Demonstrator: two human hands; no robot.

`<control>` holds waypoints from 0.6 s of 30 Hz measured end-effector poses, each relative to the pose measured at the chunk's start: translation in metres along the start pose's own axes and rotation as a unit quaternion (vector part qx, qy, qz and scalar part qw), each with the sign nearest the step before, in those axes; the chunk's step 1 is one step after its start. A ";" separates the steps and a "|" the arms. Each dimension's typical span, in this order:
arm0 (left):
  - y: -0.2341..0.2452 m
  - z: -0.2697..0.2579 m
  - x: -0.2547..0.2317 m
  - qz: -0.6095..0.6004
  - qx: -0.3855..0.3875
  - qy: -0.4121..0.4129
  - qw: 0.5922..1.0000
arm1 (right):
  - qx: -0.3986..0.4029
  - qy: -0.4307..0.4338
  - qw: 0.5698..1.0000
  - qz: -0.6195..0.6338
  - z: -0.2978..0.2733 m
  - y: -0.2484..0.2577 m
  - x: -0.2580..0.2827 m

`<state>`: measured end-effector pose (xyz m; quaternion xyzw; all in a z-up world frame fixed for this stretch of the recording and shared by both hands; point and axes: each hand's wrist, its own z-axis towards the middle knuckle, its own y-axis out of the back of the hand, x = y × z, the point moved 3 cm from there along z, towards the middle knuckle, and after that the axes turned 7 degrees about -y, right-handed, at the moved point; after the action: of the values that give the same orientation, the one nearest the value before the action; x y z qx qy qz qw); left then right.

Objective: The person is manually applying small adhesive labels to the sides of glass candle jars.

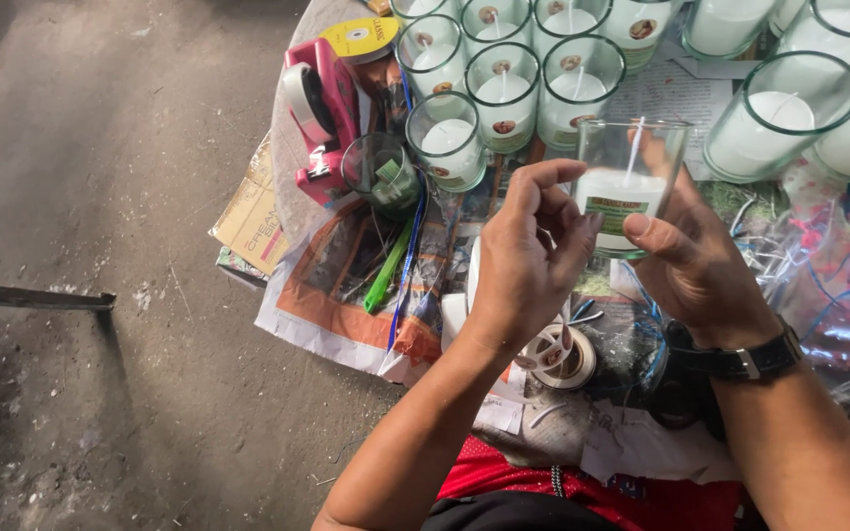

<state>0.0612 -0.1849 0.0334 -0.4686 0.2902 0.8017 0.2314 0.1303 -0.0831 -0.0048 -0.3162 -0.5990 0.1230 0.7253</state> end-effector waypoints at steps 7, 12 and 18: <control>0.052 0.013 0.026 0.080 -0.072 -0.047 0.993 | -0.045 -0.038 0.993 -0.098 0.001 -0.015 0.009; 0.153 0.022 0.045 0.350 -0.273 -0.088 0.892 | -0.057 -0.012 0.993 -0.101 -0.002 0.001 0.004; 0.206 0.036 0.122 0.308 -0.124 0.196 0.923 | -0.067 -0.029 0.992 -0.105 -0.003 0.003 -0.001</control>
<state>-0.1487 -0.2970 -0.0094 -0.5293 0.3578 0.7549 -0.1483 0.1339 -0.0821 -0.0074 -0.2958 -0.6562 0.0150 0.6940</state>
